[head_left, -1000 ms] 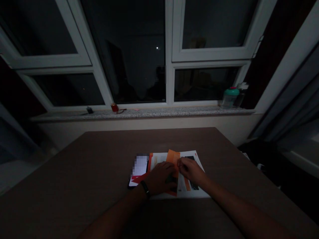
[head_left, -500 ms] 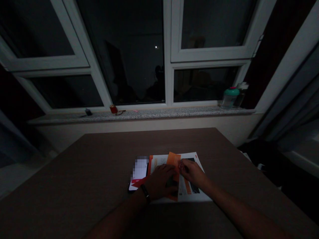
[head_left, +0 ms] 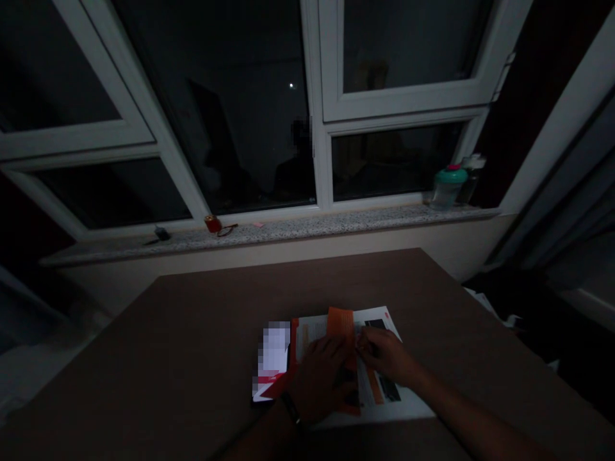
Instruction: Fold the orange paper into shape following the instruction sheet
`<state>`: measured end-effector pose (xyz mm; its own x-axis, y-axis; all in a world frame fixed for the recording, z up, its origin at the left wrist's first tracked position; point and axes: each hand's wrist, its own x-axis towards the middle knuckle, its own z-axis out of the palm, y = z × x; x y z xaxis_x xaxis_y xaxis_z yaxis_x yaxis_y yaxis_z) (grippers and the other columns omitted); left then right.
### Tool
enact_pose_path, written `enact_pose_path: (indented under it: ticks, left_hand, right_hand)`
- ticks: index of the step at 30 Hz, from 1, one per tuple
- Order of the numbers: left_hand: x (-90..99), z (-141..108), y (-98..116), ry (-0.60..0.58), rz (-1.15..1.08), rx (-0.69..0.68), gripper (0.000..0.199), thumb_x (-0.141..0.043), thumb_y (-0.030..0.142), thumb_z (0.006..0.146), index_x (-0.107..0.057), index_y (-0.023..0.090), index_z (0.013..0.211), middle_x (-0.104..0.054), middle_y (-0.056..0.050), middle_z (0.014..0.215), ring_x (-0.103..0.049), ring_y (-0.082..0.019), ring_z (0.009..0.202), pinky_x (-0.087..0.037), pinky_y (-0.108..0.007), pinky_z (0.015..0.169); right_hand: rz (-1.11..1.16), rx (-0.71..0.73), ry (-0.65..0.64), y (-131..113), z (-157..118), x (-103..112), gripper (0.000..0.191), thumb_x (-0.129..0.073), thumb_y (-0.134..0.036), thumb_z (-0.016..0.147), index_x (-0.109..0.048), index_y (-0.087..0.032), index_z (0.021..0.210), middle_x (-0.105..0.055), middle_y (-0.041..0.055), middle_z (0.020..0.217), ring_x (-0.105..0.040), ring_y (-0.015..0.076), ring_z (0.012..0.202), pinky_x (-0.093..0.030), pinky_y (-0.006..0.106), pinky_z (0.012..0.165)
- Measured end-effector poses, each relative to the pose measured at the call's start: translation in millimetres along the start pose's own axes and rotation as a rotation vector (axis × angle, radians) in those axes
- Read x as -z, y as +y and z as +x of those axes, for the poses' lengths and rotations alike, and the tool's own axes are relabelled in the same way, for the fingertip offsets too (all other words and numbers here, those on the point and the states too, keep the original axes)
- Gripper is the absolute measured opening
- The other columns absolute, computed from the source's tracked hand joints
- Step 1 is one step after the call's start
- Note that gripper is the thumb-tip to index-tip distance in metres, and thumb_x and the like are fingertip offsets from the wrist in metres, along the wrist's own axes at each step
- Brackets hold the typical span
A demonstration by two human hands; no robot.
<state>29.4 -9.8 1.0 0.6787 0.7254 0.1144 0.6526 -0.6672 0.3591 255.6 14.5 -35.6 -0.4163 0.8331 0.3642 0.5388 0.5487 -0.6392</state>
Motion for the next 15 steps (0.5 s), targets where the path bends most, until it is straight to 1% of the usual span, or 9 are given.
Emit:
enact_pose_path:
  ticks: [3, 5, 9, 13, 15]
  left_hand:
    - [-1.4, -0.2, 1.2, 0.014, 0.013, -0.004, 0.050, -0.067, 0.039, 0.087, -0.048, 0.023, 0.131, -0.049, -0.007, 0.140, -0.042, -0.028, 0.129, -0.033, -0.046, 0.110]
    - [-2.9, -0.2, 1.4, 0.022, 0.021, -0.003, 0.047, -0.066, 0.039, 0.088, -0.049, 0.023, 0.130, -0.048, -0.007, 0.141, -0.041, -0.028, 0.131, -0.032, -0.047, 0.110]
    - [-4.8, 0.5, 1.2, 0.015, 0.018, -0.010, 0.049, -0.065, 0.039, 0.089, -0.048, 0.023, 0.132, -0.045, -0.008, 0.145, -0.038, -0.029, 0.134, -0.031, -0.049, 0.112]
    - [-2.9, 0.6, 3.4, 0.001, 0.019, 0.005, 0.047, -0.066, 0.036, 0.088, -0.049, 0.023, 0.130, -0.045, -0.009, 0.146, -0.039, -0.030, 0.134, -0.032, -0.050, 0.112]
    - [-1.9, 0.1, 4.0, -0.010, 0.011, 0.002, 0.051, -0.067, 0.035, 0.087, -0.047, 0.022, 0.133, -0.045, -0.009, 0.146, -0.038, -0.029, 0.135, -0.032, -0.049, 0.112]
  right_hand:
    - [-0.012, -0.033, -0.007, 1.5, -0.2, 3.8, 0.009, -0.054, -0.014, 0.084, -0.054, -0.020, 0.078, -0.056, -0.0018, 0.070, -0.054, 0.0134, 0.065, -0.039, 0.022, 0.061]
    - [-0.013, -0.057, -0.013, 2.7, -0.5, 5.5, 0.007, -0.055, -0.014, 0.084, -0.055, -0.020, 0.080, -0.057, -0.0017, 0.070, -0.054, 0.0134, 0.065, -0.039, 0.022, 0.060]
    - [-0.004, -0.049, -0.019, 3.3, -2.2, 6.1, 0.006, -0.056, -0.015, 0.084, -0.056, -0.020, 0.080, -0.057, -0.0019, 0.070, -0.055, 0.0134, 0.065, -0.041, 0.022, 0.061]
    - [-0.003, -0.017, -0.013, 2.7, -4.3, 4.4, 0.008, -0.057, -0.015, 0.084, -0.055, -0.021, 0.079, -0.056, -0.0018, 0.070, -0.055, 0.0137, 0.066, -0.040, 0.023, 0.061]
    - [-0.002, -0.019, -0.011, 2.8, -4.9, 4.0, 0.008, -0.056, -0.015, 0.084, -0.055, -0.021, 0.078, -0.056, -0.0021, 0.070, -0.055, 0.0134, 0.065, -0.040, 0.022, 0.060]
